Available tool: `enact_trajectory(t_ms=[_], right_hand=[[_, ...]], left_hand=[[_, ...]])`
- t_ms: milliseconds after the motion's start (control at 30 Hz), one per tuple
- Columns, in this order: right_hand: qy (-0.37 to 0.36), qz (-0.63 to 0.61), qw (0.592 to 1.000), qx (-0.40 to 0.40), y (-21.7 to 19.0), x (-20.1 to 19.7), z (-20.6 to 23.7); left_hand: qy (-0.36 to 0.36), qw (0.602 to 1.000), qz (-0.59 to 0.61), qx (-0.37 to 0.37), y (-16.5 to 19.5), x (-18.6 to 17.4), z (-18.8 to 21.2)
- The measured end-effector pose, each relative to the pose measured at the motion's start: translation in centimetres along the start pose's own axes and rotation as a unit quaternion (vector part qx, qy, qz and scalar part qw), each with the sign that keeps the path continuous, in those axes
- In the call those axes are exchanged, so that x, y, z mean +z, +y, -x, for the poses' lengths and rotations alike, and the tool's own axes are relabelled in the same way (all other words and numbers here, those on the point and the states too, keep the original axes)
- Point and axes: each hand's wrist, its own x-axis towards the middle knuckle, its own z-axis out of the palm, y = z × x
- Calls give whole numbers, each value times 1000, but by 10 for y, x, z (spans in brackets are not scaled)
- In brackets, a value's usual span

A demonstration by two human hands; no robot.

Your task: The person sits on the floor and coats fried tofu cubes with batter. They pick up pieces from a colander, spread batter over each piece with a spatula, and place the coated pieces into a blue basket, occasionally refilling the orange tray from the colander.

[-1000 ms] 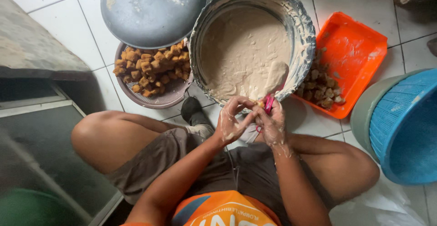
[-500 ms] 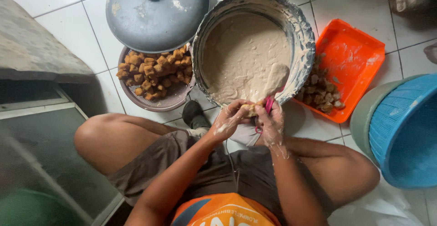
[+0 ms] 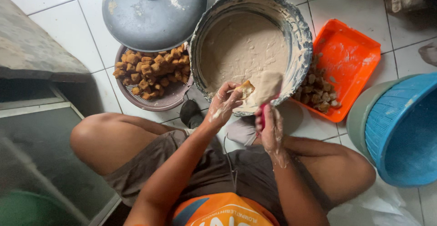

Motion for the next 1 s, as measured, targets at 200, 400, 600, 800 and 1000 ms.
enact_trajectory(t_ms=[200,400,600,800,1000], right_hand=[[-34,24,999,-15,18,2,8],[-19,248,947,-204,16,-8,1],[48,298,931,-204,2,-23,6],[80,396,867,-292,-8,-29,15],[61,427,843,-322,-12,-36,17]], left_hand=[[-17,962,-266,65,39,14,23],[-35,947,-317,28,71,20,28],[-174,983,-51,1,64,-2,20],[-121,984,-121,56,58,2,21],[-70,982,-155,83,69,3,23]])
